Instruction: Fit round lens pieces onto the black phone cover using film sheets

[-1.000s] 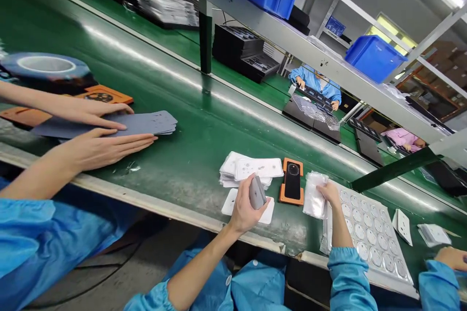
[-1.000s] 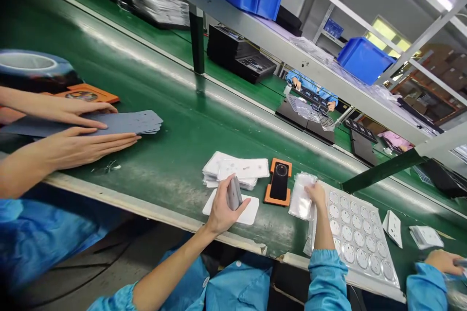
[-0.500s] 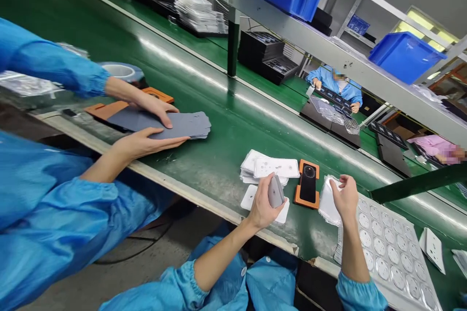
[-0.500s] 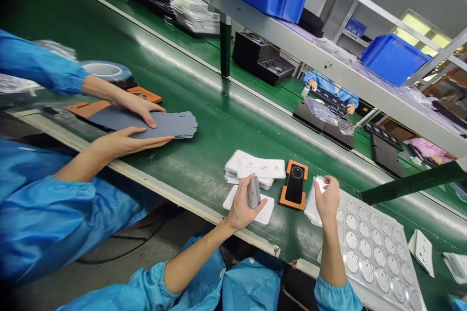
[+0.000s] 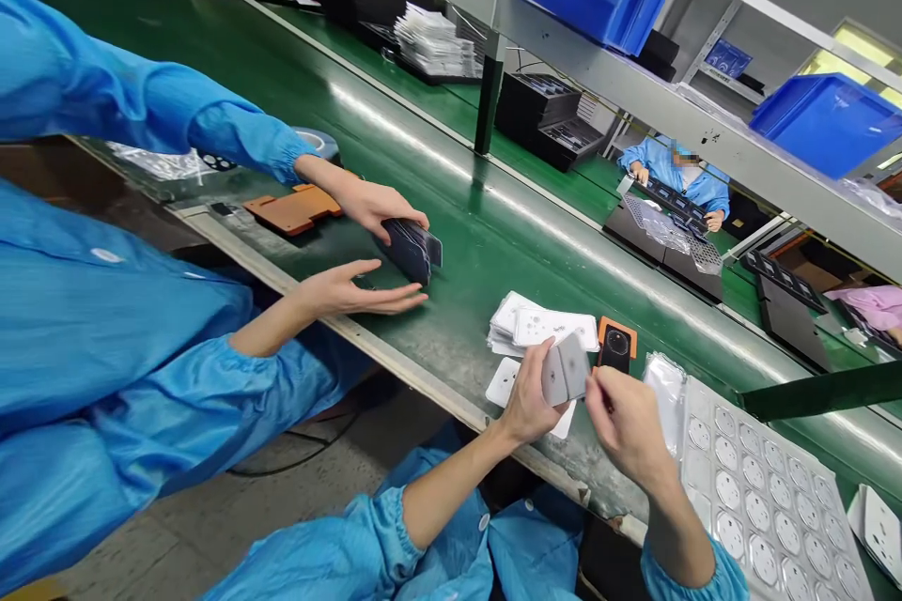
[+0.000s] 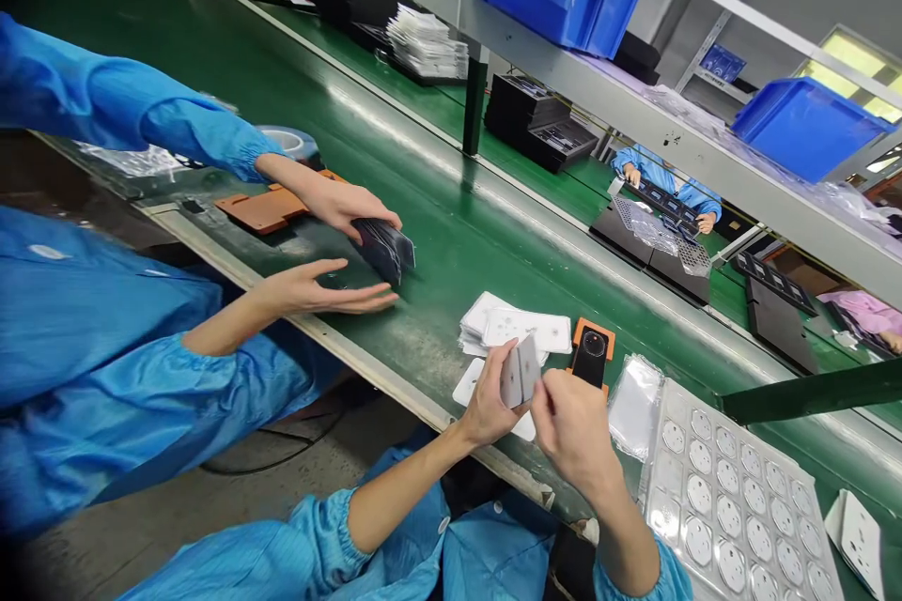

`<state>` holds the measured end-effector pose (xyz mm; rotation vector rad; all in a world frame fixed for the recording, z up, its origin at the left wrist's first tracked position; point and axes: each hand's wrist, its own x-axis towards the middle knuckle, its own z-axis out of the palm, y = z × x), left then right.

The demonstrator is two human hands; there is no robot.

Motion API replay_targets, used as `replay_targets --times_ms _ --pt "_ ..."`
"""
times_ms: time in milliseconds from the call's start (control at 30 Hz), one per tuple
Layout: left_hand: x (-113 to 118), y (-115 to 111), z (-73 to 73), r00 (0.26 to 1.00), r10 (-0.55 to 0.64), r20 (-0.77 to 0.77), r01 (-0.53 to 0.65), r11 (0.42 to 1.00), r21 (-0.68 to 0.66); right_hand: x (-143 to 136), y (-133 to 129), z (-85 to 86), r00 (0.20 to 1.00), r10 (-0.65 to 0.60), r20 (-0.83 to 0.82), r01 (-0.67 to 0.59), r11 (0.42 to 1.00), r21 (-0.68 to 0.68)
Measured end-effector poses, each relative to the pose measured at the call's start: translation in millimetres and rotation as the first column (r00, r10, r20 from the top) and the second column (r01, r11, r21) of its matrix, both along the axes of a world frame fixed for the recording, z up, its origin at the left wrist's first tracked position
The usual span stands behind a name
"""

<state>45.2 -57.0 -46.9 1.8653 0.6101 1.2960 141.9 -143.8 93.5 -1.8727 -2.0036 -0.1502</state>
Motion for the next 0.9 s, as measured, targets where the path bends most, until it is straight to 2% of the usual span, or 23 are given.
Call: replay_targets --times_ms 100,233,467,767,833,900 --pt "-1 1 0.5 1.000 -0.007 0.008 0.007 1.000 0.010 3 -1 17.6 0.995 0.045 -0.089 -0.048 0.998 -0.033" --pt "-2 1 0.5 1.000 -0.026 -0.002 0.026 1.000 -0.008 4 0 36.0 0.993 0.053 -0.104 -0.059 0.997 -0.052" --pt "-2 2 -1.8 1.000 -0.023 0.008 0.022 1.000 0.017 6 6 52.2 0.985 0.120 -0.124 -0.132 0.987 -0.091" --pt "-2 2 -1.5 1.000 -0.013 0.023 0.013 1.000 0.000 3 10 72.1 0.990 0.133 -0.039 -0.131 0.990 0.049" --pt "-2 2 -2.4 1.000 -0.012 0.025 0.012 1.000 0.000 6 6 82.1 0.991 0.090 -0.097 -0.074 0.985 0.157" --pt "-3 2 -2.6 1.000 -0.006 0.018 0.007 1.000 -0.007 15 -4 94.9 0.974 0.000 -0.227 0.076 0.943 0.324"
